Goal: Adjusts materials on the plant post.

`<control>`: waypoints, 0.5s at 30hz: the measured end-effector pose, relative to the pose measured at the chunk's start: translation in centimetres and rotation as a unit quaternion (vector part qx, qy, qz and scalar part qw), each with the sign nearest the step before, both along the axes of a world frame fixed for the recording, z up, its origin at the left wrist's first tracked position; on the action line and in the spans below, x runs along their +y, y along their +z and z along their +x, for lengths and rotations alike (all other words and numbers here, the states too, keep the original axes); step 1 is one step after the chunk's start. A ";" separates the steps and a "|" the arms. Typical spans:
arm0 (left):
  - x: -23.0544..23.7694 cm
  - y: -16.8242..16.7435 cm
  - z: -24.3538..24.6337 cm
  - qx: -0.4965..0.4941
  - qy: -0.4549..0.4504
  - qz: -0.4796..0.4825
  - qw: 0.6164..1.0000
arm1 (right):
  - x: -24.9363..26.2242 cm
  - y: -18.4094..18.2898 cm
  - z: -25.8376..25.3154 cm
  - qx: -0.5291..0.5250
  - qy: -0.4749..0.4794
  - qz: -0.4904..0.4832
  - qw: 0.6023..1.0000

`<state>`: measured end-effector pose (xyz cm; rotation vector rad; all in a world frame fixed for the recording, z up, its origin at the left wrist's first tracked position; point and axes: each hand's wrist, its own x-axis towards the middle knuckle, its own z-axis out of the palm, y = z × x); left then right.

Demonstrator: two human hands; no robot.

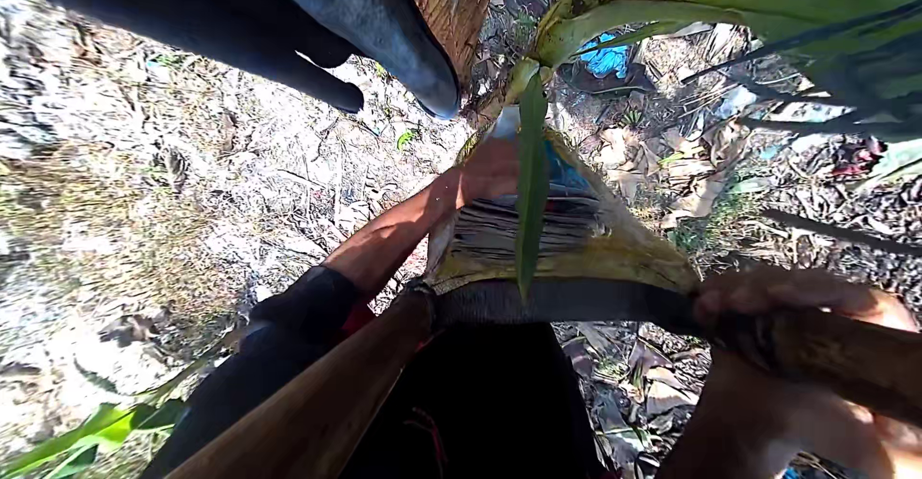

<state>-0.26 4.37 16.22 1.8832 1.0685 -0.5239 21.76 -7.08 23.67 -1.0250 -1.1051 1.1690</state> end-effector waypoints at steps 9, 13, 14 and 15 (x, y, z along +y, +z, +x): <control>-5.0 -3.3 -2.8 -0.299 -0.017 0.155 0.942 | -0.2 -0.2 -0.4 -0.027 -0.064 0.030 0.997; -4.8 -1.6 -5.7 -0.314 0.145 0.176 0.922 | -0.1 -0.2 -0.3 -0.010 -0.050 0.027 0.998; -4.9 -4.2 -5.7 -0.375 0.165 0.239 0.880 | -0.2 -0.2 -0.4 -0.008 -0.052 0.029 0.998; -4.6 -4.9 -5.7 -0.402 0.168 0.263 0.861 | -0.1 -0.2 -0.4 -0.009 -0.052 0.034 0.998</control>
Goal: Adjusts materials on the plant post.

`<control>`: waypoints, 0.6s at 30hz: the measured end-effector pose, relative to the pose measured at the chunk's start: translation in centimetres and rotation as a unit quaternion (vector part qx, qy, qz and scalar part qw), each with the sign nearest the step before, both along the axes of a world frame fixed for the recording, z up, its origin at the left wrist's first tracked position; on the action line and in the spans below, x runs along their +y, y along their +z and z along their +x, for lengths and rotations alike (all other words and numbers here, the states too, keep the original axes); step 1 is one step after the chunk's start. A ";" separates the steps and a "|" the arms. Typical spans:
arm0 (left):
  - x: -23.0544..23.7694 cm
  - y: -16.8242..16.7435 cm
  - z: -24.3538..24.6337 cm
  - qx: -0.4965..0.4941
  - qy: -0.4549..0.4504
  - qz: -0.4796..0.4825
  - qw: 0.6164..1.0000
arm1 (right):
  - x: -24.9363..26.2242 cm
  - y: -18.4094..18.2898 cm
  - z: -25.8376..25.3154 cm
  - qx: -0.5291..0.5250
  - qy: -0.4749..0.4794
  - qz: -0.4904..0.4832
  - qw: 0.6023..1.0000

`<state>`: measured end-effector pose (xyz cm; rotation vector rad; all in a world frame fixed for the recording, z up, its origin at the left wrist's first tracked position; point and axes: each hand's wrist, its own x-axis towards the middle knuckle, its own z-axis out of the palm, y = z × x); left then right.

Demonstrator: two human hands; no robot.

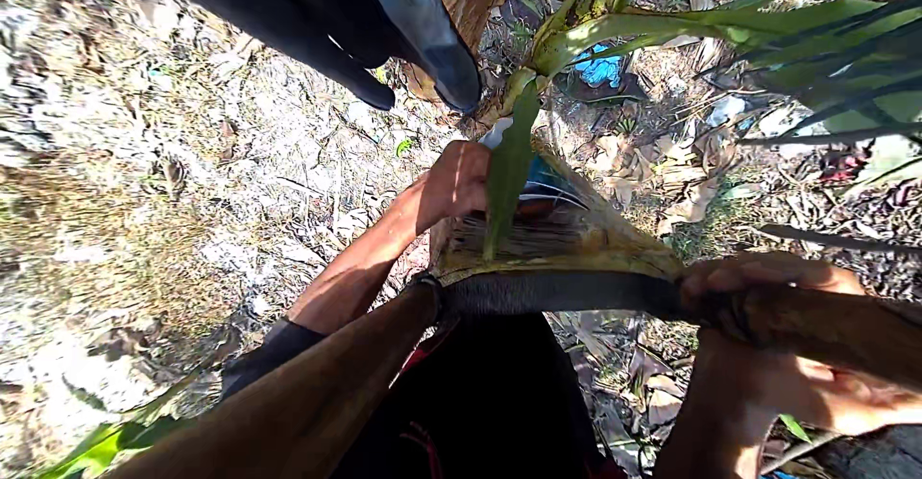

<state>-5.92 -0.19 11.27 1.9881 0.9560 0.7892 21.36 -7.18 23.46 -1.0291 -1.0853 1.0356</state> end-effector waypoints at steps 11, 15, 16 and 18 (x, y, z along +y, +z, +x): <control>-0.1 12.5 -6.9 -0.142 0.117 -0.133 0.974 | -0.5 0.2 -0.7 -0.014 -0.120 -0.007 0.993; -2.3 19.0 -9.6 -0.128 0.169 -0.070 0.975 | -0.7 -0.2 -0.5 0.029 -0.107 0.002 0.994; -2.8 19.6 -9.9 -0.156 0.239 -0.075 0.955 | -0.6 -0.2 -0.5 0.054 -0.098 -0.007 0.994; -4.0 18.7 -13.3 -0.213 0.204 -0.009 0.956 | -0.3 -0.2 -0.7 0.082 -0.091 -0.019 0.992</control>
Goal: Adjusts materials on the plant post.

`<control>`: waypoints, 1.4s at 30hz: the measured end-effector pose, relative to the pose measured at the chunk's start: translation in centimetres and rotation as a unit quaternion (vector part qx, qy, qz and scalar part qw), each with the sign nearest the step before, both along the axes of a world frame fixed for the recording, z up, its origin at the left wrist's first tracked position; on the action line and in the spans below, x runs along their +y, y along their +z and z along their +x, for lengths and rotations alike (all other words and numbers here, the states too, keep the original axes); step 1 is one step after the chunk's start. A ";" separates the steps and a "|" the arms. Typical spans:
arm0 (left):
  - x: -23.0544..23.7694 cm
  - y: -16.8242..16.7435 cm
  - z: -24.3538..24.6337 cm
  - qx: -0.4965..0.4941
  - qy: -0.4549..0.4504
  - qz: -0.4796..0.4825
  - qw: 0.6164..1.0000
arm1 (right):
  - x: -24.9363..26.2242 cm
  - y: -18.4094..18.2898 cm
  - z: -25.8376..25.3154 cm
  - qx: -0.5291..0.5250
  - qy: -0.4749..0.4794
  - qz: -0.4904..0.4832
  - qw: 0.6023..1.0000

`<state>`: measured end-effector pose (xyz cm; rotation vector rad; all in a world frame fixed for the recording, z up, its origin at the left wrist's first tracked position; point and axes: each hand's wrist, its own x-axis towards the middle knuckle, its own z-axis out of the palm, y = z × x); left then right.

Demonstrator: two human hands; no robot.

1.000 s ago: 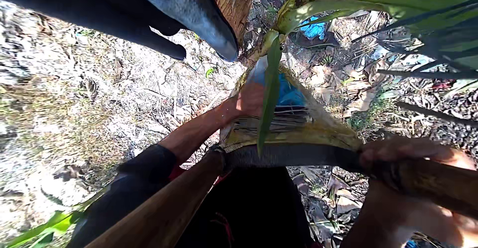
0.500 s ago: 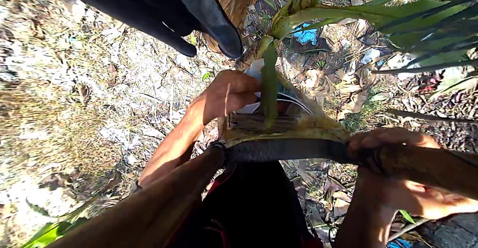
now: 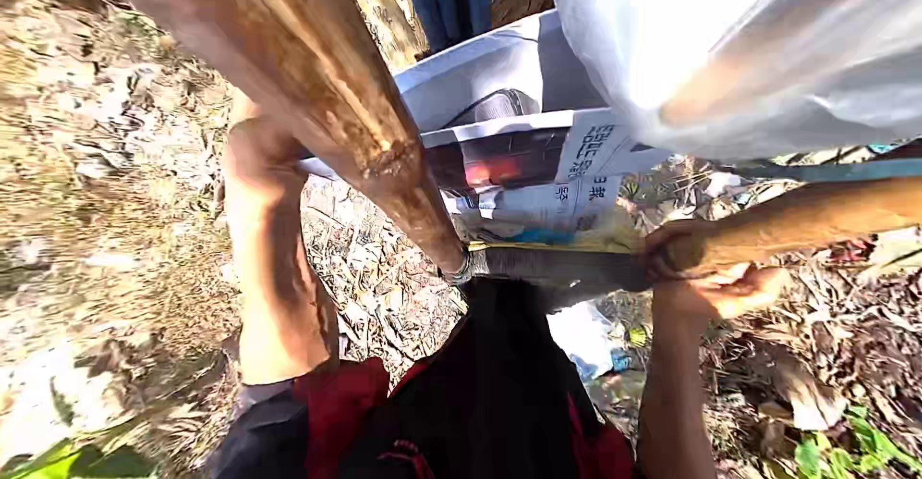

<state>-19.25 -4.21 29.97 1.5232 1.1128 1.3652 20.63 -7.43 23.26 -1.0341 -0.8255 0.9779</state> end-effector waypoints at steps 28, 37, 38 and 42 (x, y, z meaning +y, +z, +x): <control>-37.0 -4.3 12.2 0.336 0.534 -0.053 0.774 | -13.7 5.4 -11.9 -0.482 0.656 -0.210 0.541; -41.0 -10.3 18.1 0.296 0.616 -0.102 0.723 | -15.0 -0.3 -16.3 -0.581 0.645 -0.207 0.452; -41.4 -10.9 18.5 0.290 0.633 -0.093 0.711 | -15.2 -0.2 -16.6 -0.592 0.644 -0.211 0.436; -42.6 -13.5 18.3 0.216 0.740 -0.038 0.636 | -16.5 -4.1 -18.5 -0.502 0.681 -0.360 0.394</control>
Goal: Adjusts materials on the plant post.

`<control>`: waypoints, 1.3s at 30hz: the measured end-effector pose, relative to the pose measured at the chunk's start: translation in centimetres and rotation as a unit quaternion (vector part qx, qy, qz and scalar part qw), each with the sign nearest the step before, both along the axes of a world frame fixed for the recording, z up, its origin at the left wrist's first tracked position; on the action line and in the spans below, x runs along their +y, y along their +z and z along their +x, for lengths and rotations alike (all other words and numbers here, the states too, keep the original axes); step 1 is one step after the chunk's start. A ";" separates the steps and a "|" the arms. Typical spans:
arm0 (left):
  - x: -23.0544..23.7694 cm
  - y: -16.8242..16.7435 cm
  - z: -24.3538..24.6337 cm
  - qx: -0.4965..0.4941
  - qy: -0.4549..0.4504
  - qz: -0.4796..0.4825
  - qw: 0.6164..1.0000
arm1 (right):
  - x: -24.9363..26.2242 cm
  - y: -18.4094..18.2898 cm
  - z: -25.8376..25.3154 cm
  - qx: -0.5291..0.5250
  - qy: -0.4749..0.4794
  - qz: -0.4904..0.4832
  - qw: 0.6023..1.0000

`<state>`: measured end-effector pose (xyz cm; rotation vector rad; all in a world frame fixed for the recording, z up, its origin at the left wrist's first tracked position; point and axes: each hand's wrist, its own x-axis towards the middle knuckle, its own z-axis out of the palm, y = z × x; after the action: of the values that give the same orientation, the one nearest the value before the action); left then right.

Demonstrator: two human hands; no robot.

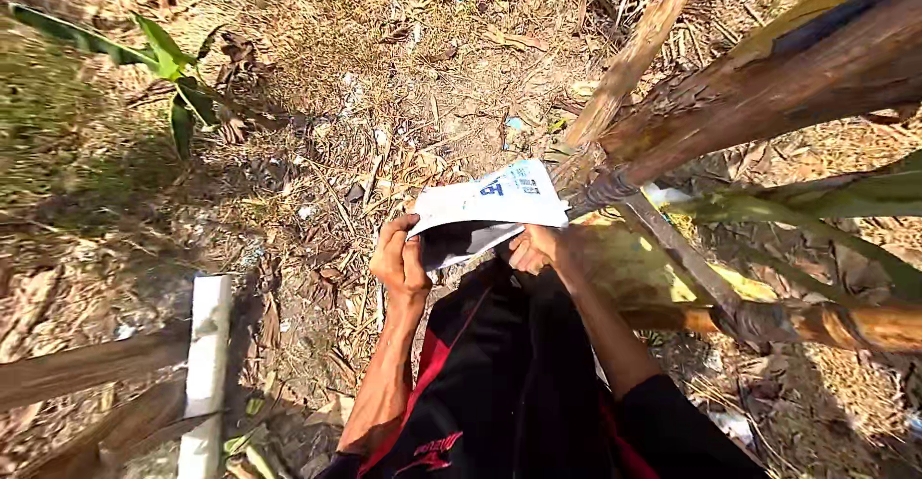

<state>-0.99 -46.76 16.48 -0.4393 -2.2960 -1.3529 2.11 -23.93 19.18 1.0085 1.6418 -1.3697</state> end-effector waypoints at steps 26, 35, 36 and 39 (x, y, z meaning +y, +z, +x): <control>8.5 3.8 -13.7 -0.410 -0.342 0.024 0.845 | -7.8 -0.4 5.4 0.569 0.232 0.223 0.757; 9.6 11.7 -13.7 -0.408 -0.317 -0.276 0.811 | -9.1 -1.8 4.4 0.510 0.309 0.217 0.773; 10.1 10.8 -14.4 -0.391 -0.318 -0.299 0.811 | -9.0 -2.3 4.4 0.527 0.297 0.221 0.765; 10.4 8.7 -16.0 -0.350 -0.302 -0.296 0.836 | -8.3 -2.9 4.4 0.560 0.250 0.201 0.764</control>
<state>-16.97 -36.39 25.13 -1.0915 -3.4144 -1.1221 6.49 -32.19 16.27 -0.2652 2.8867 -1.2909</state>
